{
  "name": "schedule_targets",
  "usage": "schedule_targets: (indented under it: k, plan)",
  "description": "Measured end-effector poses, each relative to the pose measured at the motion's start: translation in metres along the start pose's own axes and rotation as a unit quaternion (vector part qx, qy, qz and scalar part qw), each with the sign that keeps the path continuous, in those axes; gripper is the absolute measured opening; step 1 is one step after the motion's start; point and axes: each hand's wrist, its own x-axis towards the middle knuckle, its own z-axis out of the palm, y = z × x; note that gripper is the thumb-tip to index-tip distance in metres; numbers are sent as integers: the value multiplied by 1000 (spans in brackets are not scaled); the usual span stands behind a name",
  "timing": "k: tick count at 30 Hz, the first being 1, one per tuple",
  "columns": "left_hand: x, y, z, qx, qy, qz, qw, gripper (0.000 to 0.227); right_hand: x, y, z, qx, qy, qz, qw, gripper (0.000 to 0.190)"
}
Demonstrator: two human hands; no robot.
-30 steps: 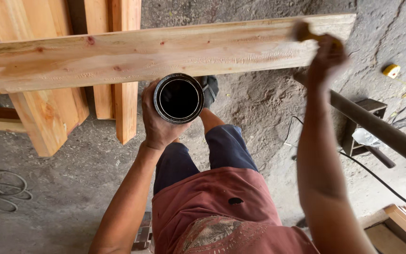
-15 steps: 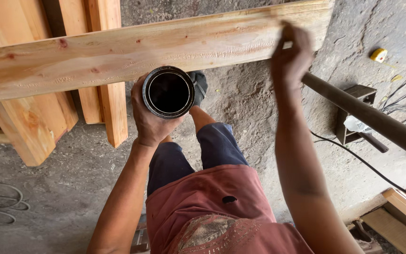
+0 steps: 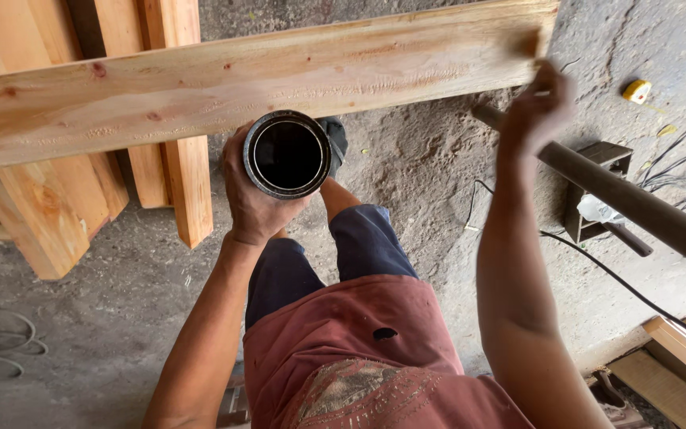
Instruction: The person applies a dark finish to a wooden frame using a paintbrush. They repeatedly dip the brush into a can and stroke the wood surfaces, covering multiple planks of the frame.
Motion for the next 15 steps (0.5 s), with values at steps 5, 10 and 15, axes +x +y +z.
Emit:
schedule_targets:
  k: [5, 10, 15]
  plan:
    - [2, 1, 2, -26, -1, -9, 1000, 111, -80, -82, 10, 90, -88, -222, 967, 15]
    - [8, 3, 0, -11, 0, 3, 1000, 111, -51, -18, -17, 269, -141, -19, 953, 21]
    - [12, 4, 3, -7, 1, 3, 1000, 111, -12, 29, -27, 210, 65, 187, 958, 11]
